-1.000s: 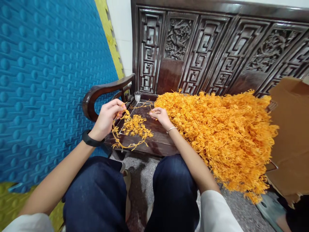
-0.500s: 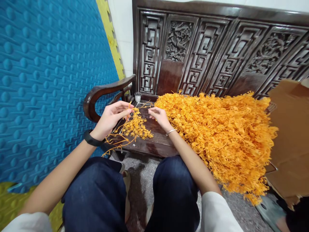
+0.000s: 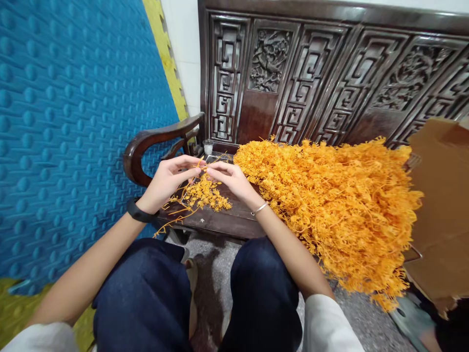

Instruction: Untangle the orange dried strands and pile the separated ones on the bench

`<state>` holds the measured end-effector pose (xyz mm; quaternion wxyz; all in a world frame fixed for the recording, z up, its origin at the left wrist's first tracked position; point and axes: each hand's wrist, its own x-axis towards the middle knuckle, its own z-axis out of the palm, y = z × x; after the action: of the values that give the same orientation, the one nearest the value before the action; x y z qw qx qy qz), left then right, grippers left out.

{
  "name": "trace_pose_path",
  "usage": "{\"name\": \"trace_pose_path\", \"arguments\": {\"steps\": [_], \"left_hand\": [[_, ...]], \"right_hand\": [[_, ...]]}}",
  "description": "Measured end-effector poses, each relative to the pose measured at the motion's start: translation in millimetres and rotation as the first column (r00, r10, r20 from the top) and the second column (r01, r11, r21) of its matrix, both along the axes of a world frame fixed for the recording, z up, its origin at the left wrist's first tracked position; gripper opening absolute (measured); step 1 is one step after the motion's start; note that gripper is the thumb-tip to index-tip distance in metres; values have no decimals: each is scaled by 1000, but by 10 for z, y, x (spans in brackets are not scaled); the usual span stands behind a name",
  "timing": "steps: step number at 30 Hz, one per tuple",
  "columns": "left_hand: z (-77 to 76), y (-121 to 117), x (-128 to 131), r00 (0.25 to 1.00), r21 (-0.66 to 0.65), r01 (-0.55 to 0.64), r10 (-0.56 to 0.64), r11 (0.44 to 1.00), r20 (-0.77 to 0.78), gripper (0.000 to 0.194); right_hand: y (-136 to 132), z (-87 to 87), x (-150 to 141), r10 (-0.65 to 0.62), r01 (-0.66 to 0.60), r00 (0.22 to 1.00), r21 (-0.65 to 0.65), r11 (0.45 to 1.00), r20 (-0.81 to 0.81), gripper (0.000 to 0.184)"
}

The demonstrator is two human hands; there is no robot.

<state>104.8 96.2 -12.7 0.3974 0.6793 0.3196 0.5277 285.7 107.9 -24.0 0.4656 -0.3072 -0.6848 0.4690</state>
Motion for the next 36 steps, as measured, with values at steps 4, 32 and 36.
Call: {"name": "trace_pose_path", "arguments": {"steps": [4,32,36], "left_hand": [[-17,22,4,1000,-2,6,-6,1000,17,20],[-7,-18,12,976,178,30,9,984,-216,12],[-1,-39,14,961,244,17,52,970,-273,12]], "right_hand": [[3,-8,9,-20,21,999,31,999,-41,23],[-47,25,30,15,-25,996,116,993,85,26],[-26,2,29,19,-19,1000,89,996,9,26]]}}
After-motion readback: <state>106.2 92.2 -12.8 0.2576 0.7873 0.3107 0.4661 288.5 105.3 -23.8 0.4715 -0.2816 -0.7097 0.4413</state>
